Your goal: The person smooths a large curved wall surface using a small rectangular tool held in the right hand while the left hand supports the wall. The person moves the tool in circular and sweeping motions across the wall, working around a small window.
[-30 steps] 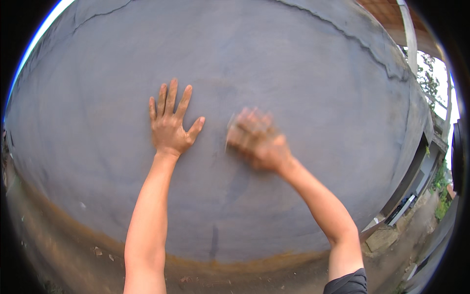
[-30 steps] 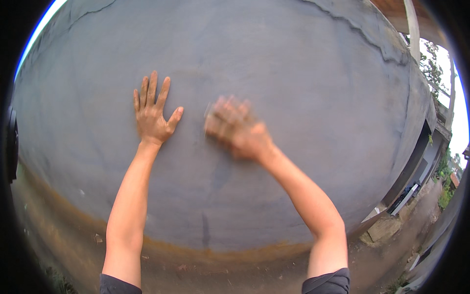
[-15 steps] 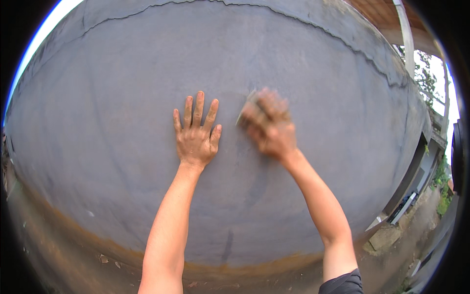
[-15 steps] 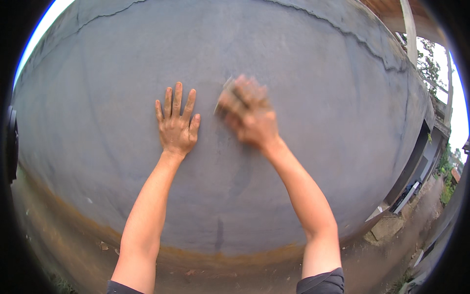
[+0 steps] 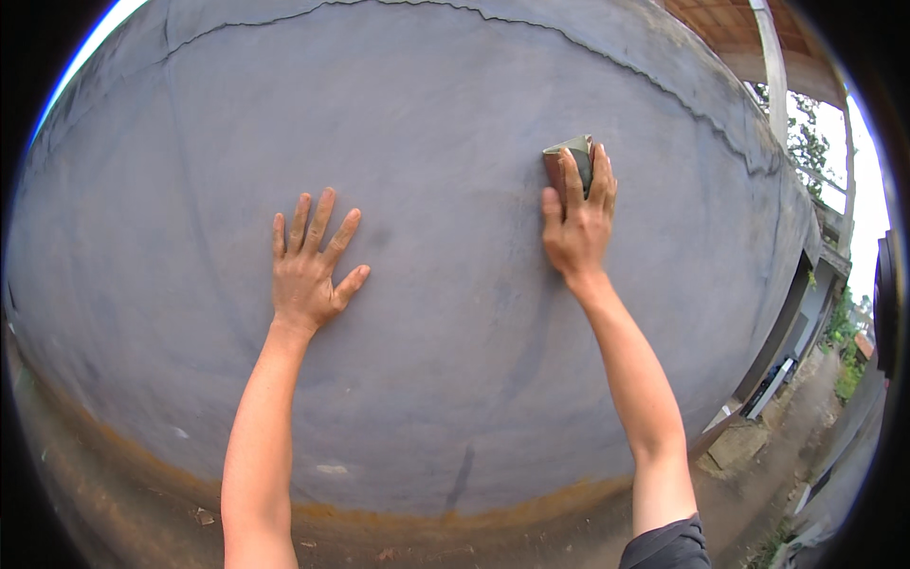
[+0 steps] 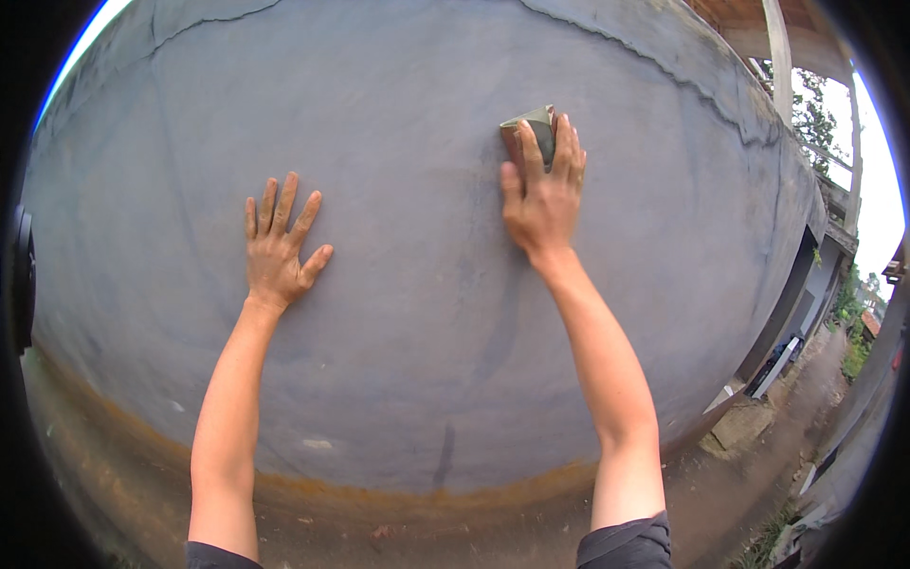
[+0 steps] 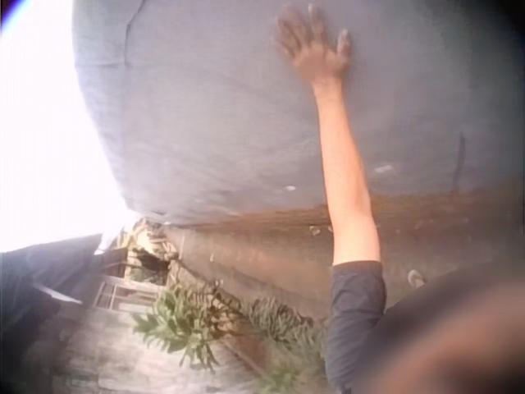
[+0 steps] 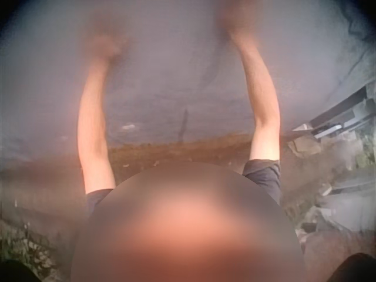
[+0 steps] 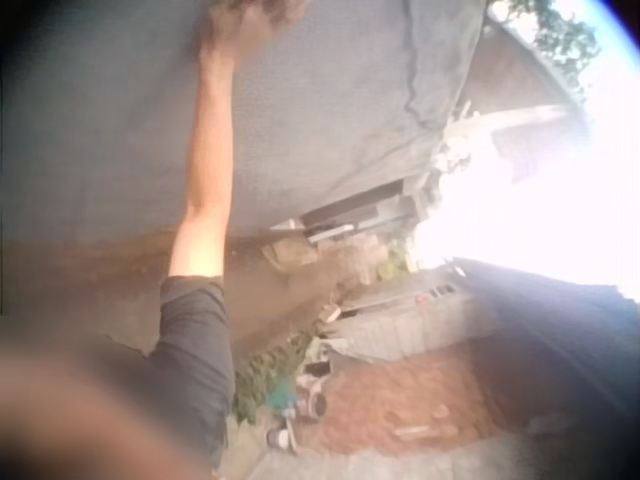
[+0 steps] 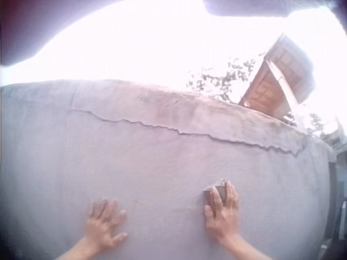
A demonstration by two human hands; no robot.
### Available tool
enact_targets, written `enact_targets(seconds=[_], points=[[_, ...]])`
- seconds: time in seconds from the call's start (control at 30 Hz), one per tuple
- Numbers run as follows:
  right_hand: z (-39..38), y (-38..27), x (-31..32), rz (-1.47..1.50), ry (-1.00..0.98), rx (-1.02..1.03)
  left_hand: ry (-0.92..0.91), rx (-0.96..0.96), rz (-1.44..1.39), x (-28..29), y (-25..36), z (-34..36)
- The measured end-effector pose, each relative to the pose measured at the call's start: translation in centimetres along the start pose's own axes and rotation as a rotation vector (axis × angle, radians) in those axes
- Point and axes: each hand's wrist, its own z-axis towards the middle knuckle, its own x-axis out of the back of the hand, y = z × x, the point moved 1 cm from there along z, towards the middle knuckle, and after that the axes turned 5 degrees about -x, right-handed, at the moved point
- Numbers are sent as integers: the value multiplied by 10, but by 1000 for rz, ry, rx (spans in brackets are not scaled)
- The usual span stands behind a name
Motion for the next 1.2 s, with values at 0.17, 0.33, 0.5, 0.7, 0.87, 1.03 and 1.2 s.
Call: enact_targets(seconds=[0.17,0.33,0.5,0.7,0.87,1.03,1.2], points=[[-51,-45,-11,92,-372,884,1,50,15,3,-6,-4],[7,-55,-16,64,-8,-5,16,45,2,2,-6,-5],[-44,-86,-20,274,-516,991,-1,37,-48,6,-6,-6],[24,-97,-35,34,-6,141,-33,-30,-82,9,-20,-6],[45,-85,-25,153,-385,670,-68,-148,-20,25,-75,11],[84,-109,-62,-178,169,-4,74,23,2,27,-99,39],[100,-124,-54,53,-99,448,105,68,67,32,-127,53]])
